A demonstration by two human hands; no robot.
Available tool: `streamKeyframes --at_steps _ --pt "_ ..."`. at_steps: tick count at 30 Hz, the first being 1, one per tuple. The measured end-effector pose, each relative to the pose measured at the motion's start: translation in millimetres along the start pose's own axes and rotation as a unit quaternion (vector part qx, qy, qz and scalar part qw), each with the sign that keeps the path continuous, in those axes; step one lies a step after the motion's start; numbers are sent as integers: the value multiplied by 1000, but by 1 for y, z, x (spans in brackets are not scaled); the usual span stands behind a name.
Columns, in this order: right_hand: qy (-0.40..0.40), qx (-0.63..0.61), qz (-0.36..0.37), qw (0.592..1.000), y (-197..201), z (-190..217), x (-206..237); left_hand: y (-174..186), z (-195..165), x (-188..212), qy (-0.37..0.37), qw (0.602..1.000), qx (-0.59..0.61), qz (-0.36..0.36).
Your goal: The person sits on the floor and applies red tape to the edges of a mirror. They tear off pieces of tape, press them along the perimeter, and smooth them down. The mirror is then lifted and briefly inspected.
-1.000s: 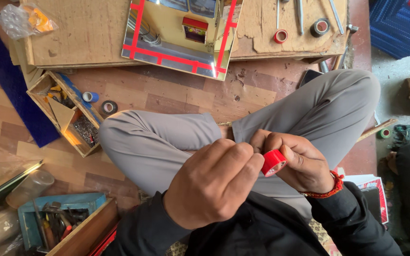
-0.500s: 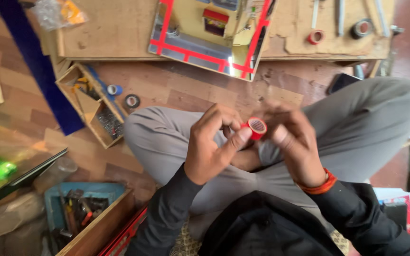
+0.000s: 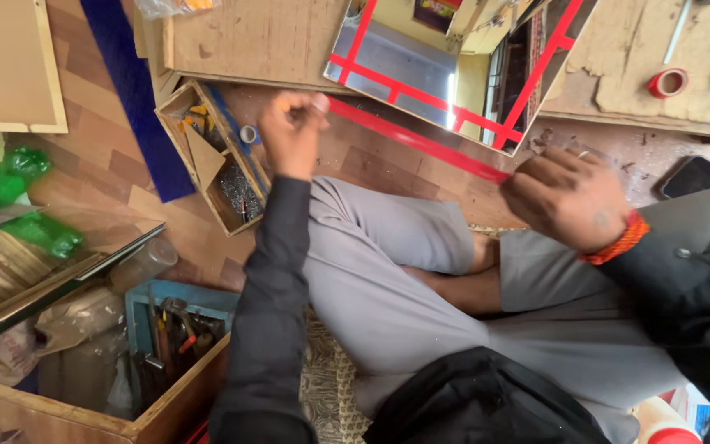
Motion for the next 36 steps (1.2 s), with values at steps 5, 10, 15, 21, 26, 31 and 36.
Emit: streamKeyframes --at_steps 5,10,15,21,26,31,36 --pt "-34 18 61 997 -23 -24 10 -7 45 -39 19 999 45 0" --pt "-49 6 69 996 -31 -35 12 -13 62 -44 53 996 71 1" --pt "-66 26 74 995 -30 -38 12 -13 66 -44 42 995 89 7" --pt "-70 42 77 994 -31 -38 15 -14 64 -45 14 996 88 23" --pt "-67 25 71 995 -33 -42 21 -15 63 -43 28 994 100 27" --pt "-66 17 60 996 -34 -42 21 -15 59 -43 22 996 85 19" --pt "-71 -8 72 995 -37 -44 22 -16 57 -44 13 996 81 24"
Point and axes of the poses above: each hand's wrist, its own x-axis away from the middle knuckle, its own y-axis out of the back of the hand, z = x × y, the point moved 9 cm from there along -x, towards the middle knuckle, and after that the axes turned 2 degrees about z, right-handed, at the moved point
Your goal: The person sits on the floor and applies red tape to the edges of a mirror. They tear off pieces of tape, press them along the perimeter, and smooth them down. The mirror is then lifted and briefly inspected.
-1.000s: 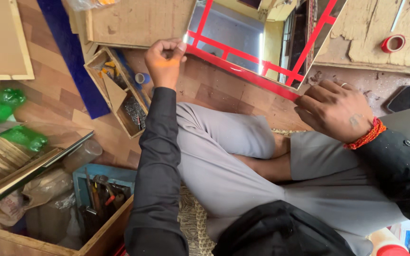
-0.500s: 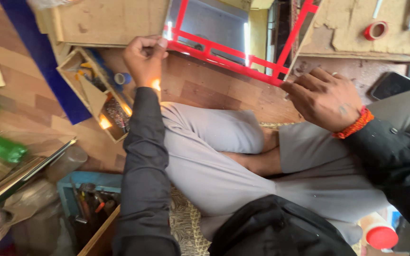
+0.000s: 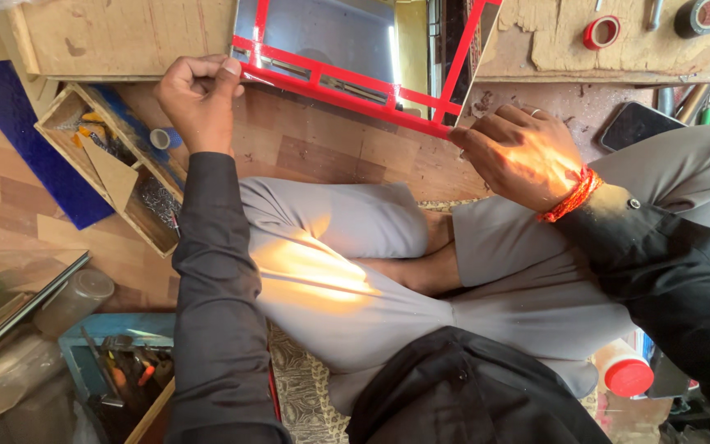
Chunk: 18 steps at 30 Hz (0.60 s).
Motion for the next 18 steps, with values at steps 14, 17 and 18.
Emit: streamKeyframes --at_steps 14,17,18 --pt "-4 29 13 999 -6 -4 1 1 0 1 -10 1000 -8 8" --pt "-12 26 19 999 -8 -5 2 1 2 0 -17 1000 7 14" --pt "-17 22 18 999 -8 -6 2 0 3 -1 -23 999 16 18"
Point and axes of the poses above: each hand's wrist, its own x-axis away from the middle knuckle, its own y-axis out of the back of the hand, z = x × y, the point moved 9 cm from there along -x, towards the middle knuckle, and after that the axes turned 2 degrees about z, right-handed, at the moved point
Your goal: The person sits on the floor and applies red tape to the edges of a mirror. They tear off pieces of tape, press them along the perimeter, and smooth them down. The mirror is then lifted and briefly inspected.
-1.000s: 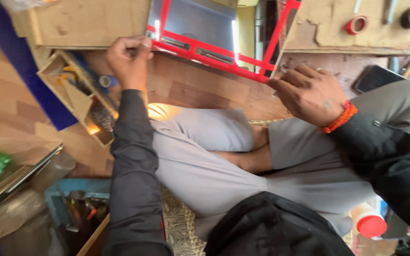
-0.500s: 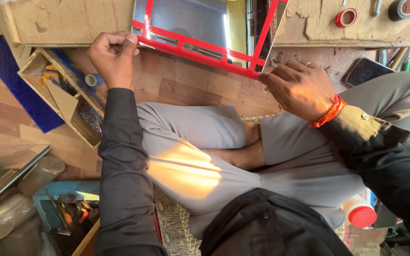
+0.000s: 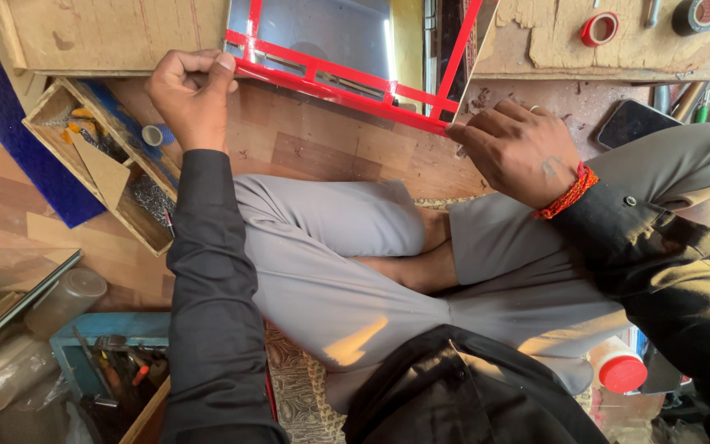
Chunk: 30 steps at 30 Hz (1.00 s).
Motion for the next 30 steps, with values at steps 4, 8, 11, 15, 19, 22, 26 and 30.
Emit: streamKeyframes --at_steps 4,8,11,15,19,22,26,30 --pt "-19 -13 -4 1000 1 -2 0 6 8 -3 13 998 44 -29" --pt "-13 -21 -9 1000 4 0 -1 8 7 1 24 994 -14 -103" --pt "-6 -19 -17 1000 7 3 -1 -7 -22 12 -30 972 -195 -131" --pt "-5 -20 -14 1000 6 4 0 -45 -70 43 -90 902 -399 -135" --pt "1 -20 -16 1000 5 4 2 -106 -96 77 -86 894 -430 -97" --pt "-5 -25 -15 1000 3 2 5 -155 -108 104 -76 901 -422 -63" --pt "0 -32 -32 999 5 1 5 -207 -115 125 -64 907 -415 -9" --pt "-23 -80 -21 996 3 -3 5 -219 -111 129 -75 912 -404 26"
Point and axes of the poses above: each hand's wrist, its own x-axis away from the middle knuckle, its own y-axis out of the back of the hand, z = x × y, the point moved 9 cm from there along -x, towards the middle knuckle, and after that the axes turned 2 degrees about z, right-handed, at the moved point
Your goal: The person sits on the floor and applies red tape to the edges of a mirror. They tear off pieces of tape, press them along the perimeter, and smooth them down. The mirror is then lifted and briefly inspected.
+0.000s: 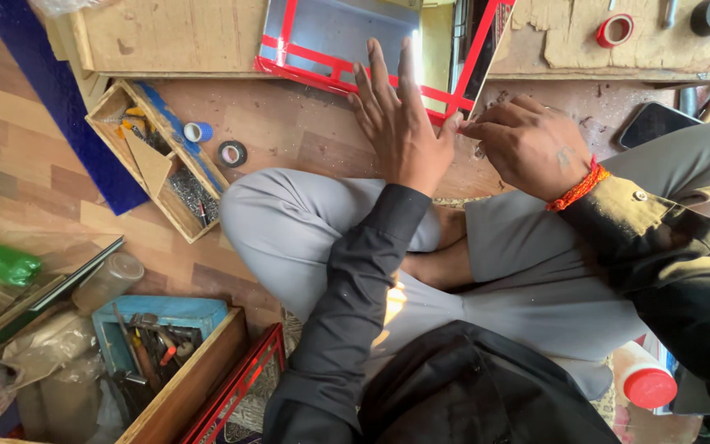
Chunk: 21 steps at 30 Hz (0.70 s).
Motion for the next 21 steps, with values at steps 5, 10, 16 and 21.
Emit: streamKeyframes --at_steps 5,10,16,21 --pt "-22 -25 5 999 0 -4 3 25 72 -36 28 997 -74 9" --pt "-32 -27 -22 999 1 -5 3 82 160 -91 45 988 -148 6" --pt "-37 -33 -31 998 1 -10 12 92 155 -81 -23 993 -115 15" --pt "-79 -52 -42 995 11 -22 21 102 130 -62 -62 992 -109 19"
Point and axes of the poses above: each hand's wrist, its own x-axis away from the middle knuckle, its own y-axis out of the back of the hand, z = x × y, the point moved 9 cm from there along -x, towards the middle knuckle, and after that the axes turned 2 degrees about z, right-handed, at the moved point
